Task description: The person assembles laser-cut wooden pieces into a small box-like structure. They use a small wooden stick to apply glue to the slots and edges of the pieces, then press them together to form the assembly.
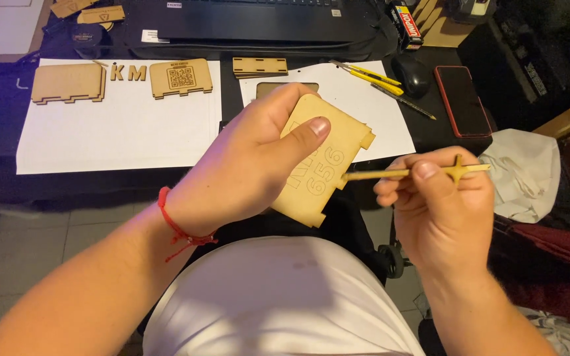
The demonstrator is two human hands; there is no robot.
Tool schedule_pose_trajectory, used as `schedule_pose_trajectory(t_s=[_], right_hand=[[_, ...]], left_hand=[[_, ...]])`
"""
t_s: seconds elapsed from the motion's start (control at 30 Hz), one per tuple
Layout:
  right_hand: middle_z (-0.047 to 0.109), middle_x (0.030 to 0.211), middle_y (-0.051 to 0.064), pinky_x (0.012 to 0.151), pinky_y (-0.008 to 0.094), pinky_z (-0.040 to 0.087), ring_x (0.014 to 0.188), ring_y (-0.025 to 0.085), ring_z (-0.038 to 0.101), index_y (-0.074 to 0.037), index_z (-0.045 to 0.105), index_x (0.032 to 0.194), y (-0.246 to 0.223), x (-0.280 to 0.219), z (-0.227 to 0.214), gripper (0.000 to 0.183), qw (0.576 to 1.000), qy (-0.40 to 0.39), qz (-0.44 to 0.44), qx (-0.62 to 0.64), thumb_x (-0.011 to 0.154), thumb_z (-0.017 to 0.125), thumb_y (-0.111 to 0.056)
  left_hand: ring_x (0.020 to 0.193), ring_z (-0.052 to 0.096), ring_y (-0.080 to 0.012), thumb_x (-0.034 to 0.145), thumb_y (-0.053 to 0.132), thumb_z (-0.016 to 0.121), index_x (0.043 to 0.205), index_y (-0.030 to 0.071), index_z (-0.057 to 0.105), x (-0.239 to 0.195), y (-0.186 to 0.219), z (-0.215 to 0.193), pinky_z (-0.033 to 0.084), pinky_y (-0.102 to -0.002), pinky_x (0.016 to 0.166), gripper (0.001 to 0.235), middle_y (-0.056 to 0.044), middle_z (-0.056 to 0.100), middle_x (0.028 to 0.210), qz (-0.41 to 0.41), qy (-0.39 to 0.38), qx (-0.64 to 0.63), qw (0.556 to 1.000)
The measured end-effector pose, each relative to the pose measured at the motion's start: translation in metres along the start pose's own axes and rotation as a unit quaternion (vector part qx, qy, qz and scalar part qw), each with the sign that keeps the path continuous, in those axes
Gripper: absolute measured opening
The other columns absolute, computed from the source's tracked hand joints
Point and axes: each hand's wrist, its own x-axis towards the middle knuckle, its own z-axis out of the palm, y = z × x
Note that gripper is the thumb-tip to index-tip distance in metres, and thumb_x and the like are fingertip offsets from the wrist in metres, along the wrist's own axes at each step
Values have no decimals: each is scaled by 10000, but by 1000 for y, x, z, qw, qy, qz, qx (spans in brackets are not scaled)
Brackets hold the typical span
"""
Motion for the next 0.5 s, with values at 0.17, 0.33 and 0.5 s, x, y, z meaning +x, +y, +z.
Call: schedule_pose_trajectory(t_s=[0.17, 0.33, 0.5], right_hand=[[649, 795, 181, 521, 293, 588, 626, 263, 701, -1, 590, 904, 3, -5, -4, 148, 1000, -7, -1, -11, 896, 684, -115], [652, 730, 212, 520, 279, 577, 577, 244, 677, -9, 563, 923, 1, -2, -3, 193, 1000, 16, -18, -20, 893, 691, -150], [661, 843, 209, 522, 306, 610, 628, 274, 700, -27, 579, 911, 3, -9, -10, 144, 997, -34, -69, 23, 911, 704, -97]], left_hand=[[798, 559, -78, 944, 333, 462, 1027, 132, 579, 1, -3, 1, 476, -245, 705, 247, 40, 584, 923, 22, -1, -6, 1000], [733, 465, -72, 980, 328, 470, 874, 143, 463, 1, -1, 1, 429, -249, 667, 213, 52, 495, 838, -17, 7, 20, 1000], [763, 578, -82, 923, 357, 467, 1086, 132, 589, 0, 3, 2, 483, -245, 659, 304, 35, 613, 911, -23, 0, -23, 999]])
